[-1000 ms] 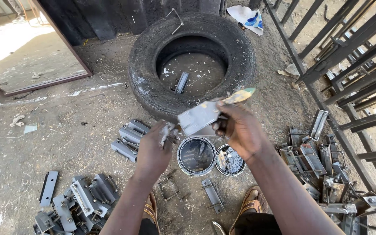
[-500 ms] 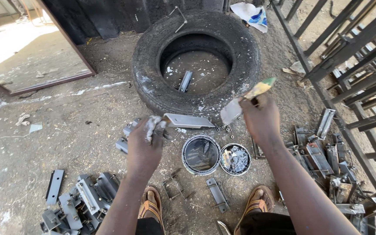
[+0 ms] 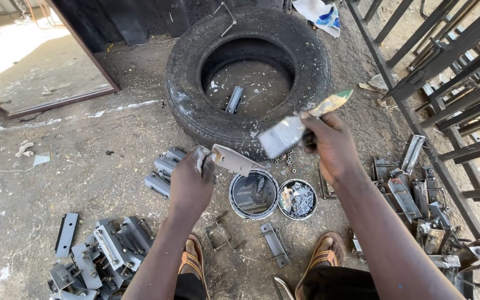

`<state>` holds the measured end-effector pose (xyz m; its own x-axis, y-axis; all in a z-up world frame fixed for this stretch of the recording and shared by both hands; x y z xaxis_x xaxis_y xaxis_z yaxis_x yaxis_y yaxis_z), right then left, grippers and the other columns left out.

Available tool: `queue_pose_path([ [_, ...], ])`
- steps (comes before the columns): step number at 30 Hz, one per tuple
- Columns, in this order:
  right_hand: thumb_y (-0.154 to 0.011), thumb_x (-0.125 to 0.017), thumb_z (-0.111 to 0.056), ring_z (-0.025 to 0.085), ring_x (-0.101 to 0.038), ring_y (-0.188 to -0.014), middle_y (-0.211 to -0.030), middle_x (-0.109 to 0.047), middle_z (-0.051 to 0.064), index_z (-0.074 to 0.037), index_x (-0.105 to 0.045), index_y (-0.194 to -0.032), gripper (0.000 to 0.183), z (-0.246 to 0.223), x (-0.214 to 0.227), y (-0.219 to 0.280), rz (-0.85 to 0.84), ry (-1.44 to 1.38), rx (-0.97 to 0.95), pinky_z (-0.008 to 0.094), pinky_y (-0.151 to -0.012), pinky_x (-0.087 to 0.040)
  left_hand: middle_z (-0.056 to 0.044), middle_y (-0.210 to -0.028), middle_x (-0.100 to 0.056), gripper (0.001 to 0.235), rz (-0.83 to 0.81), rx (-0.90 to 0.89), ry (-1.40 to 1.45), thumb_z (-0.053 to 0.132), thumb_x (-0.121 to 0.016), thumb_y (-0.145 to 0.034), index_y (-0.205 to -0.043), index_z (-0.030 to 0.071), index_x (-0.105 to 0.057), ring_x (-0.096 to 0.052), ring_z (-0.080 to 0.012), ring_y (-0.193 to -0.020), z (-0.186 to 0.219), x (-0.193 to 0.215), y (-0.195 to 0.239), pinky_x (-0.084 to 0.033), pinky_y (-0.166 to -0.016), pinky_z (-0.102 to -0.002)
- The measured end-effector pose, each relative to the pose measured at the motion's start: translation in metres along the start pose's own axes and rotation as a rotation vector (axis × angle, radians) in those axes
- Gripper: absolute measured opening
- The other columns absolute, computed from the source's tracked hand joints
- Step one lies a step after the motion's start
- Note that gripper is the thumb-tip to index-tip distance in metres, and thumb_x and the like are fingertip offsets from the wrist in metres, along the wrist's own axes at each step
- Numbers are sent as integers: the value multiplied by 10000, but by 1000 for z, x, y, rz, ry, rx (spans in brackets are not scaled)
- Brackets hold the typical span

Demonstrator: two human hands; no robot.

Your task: Painting small metal brackets using a paintbrush and a can of paint

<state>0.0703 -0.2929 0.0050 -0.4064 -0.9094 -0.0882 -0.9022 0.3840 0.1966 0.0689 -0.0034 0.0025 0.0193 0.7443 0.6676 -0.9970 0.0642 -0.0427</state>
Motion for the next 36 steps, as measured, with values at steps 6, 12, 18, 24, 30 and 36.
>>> queue_pose_path([
  [6,-972,-718,-242,229,-720,-678,-811,-683,153,-37,-723,-1031,213,42,43,-31,-94,539,19,369,-617,-548,-252,-928,-735,278,6,204,66,222,-545,-981,-1072,30,-724,-705,-506,-903,-3,2,2,-541,-744,-609],
  [12,-871,-776,-351,219,-735,-649,-733,-715,83,-75,-743,-1004,308,217,166,-107,149,677,-220,364,-574,-587,-75,-566,-663,231,-10,407,120,267,-535,-921,-835,99,-669,-737,-315,-663,-56,-28,-8,-544,-667,-479],
  [18,-905,-752,-226,321,-663,-580,-775,-613,187,39,-633,-1082,340,383,212,-50,518,263,-473,482,-495,-492,-101,-475,-597,240,28,408,211,218,-530,-908,-747,77,-639,-675,-327,-527,-71,-36,-11,-519,-575,-425],
  [24,-979,-688,-247,406,-716,-976,-1075,-653,225,69,-554,-1230,424,485,202,-20,570,-31,-662,523,-825,-538,-148,-544,-621,249,2,438,230,152,-464,-990,-878,9,-634,-644,-277,-544,-62,-18,-4,-494,-584,-404],
  [30,-1037,-566,-397,380,-683,-875,-1006,-599,186,-8,-539,-1203,423,493,161,39,476,-91,-899,535,-708,-515,-57,-540,-622,239,-36,593,170,229,-497,-985,-894,84,-663,-654,-255,-528,-55,-16,3,-516,-616,-412],
  [36,-972,-704,-148,250,-493,-372,-531,-577,179,50,-619,-695,351,564,19,93,-361,319,-957,364,-352,-350,-40,-516,-442,288,21,575,336,149,-477,-1004,-717,135,-481,-437,-174,-430,-47,-3,-2,-299,-472,-387],
])
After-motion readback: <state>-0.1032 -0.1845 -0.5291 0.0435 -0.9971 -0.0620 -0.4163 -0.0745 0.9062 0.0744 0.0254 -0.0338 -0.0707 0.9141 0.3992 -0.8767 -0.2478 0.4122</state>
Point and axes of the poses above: each hand's wrist, its own y-axis away from the middle knuckle, its own x-axis out of the back of the hand, z = x × y, the point moved 7 cm from there along -y, towards the middle knuckle
